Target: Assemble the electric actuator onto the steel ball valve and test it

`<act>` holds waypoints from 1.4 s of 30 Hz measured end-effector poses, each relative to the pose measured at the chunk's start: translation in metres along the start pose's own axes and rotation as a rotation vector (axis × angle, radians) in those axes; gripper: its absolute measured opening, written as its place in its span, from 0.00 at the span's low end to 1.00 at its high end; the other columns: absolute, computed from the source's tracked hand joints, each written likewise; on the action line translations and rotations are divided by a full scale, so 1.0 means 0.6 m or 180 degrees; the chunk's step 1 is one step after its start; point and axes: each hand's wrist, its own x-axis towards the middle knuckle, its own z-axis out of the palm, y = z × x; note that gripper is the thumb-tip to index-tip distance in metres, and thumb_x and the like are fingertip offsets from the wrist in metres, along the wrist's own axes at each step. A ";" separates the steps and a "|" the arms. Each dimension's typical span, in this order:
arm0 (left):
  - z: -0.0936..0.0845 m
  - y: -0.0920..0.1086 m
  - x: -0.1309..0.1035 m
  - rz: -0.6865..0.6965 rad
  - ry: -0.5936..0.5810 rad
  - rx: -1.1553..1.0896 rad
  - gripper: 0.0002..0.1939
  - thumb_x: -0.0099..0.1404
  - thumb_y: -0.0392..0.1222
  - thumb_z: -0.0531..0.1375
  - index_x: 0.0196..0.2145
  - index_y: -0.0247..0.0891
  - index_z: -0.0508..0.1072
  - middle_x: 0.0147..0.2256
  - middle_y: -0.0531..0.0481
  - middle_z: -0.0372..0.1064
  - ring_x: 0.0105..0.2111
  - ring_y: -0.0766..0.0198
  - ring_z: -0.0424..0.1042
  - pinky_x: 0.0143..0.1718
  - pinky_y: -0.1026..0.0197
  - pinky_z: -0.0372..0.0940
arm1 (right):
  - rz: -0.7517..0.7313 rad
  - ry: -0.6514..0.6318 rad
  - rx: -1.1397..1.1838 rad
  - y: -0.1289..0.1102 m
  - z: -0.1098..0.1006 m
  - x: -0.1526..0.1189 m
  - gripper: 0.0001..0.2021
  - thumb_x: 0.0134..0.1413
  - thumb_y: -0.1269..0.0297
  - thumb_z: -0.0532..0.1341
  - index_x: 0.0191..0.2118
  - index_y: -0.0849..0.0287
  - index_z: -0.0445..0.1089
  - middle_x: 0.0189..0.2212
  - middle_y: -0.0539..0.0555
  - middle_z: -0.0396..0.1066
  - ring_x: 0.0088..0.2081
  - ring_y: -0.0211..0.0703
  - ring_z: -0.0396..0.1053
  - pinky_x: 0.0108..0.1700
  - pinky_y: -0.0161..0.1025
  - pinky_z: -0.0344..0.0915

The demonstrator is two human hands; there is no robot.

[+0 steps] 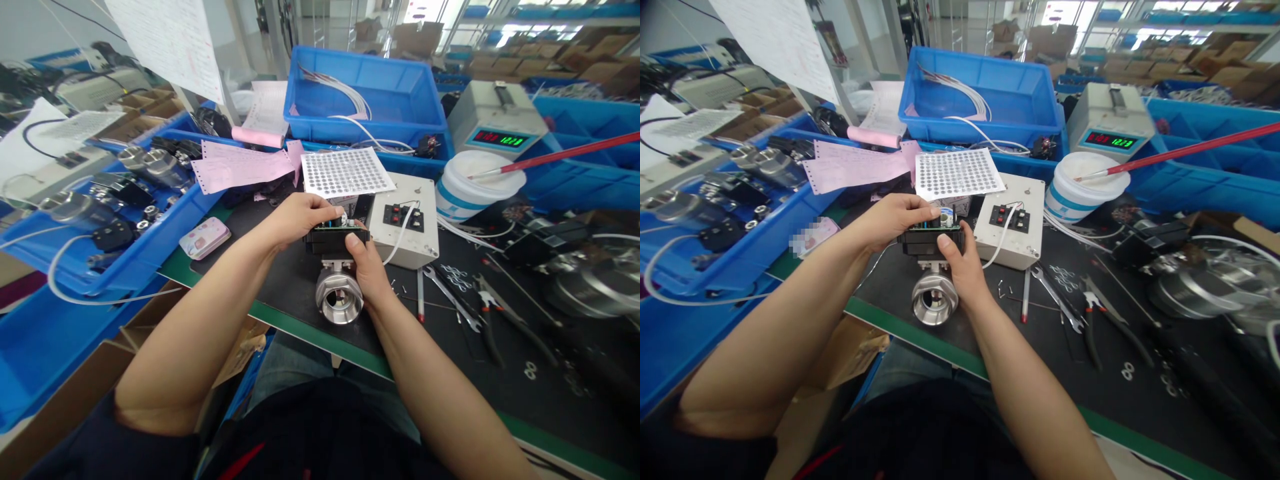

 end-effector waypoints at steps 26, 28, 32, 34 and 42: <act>0.001 0.004 -0.009 -0.0072 -0.0024 0.0200 0.21 0.54 0.57 0.62 0.33 0.35 0.76 0.32 0.46 0.74 0.32 0.62 0.71 0.33 0.60 0.62 | -0.0178 0.0010 -0.0023 0.009 -0.006 -0.001 0.36 0.46 0.44 0.63 0.57 0.56 0.55 0.57 0.57 0.60 0.60 0.55 0.54 0.63 0.55 0.47; 0.001 0.006 -0.010 -0.0059 -0.0014 0.0214 0.20 0.54 0.57 0.62 0.33 0.35 0.75 0.32 0.46 0.74 0.32 0.62 0.71 0.33 0.60 0.62 | -0.0172 0.0030 -0.0020 0.008 -0.005 -0.002 0.37 0.45 0.44 0.63 0.57 0.57 0.54 0.57 0.58 0.60 0.60 0.55 0.54 0.63 0.55 0.47; 0.002 0.009 -0.011 -0.0056 0.0022 0.0234 0.19 0.54 0.55 0.63 0.31 0.35 0.75 0.31 0.46 0.74 0.31 0.63 0.70 0.32 0.61 0.62 | -0.0183 0.0014 0.0016 0.006 -0.003 -0.004 0.37 0.46 0.44 0.63 0.58 0.57 0.54 0.57 0.58 0.60 0.60 0.55 0.53 0.63 0.55 0.46; 0.003 0.010 -0.012 -0.0058 0.0025 0.0238 0.18 0.54 0.55 0.63 0.31 0.35 0.75 0.31 0.46 0.74 0.30 0.63 0.70 0.32 0.61 0.61 | -0.0187 -0.0023 0.0043 0.007 -0.004 -0.003 0.37 0.46 0.44 0.63 0.58 0.56 0.54 0.57 0.57 0.60 0.60 0.55 0.55 0.63 0.55 0.47; 0.003 0.009 -0.013 -0.0035 0.0060 0.0252 0.19 0.53 0.56 0.63 0.29 0.35 0.74 0.30 0.48 0.72 0.30 0.64 0.68 0.31 0.61 0.60 | -0.0204 0.0007 0.0008 0.017 -0.012 0.002 0.35 0.46 0.45 0.63 0.57 0.55 0.55 0.57 0.56 0.59 0.61 0.54 0.53 0.63 0.56 0.45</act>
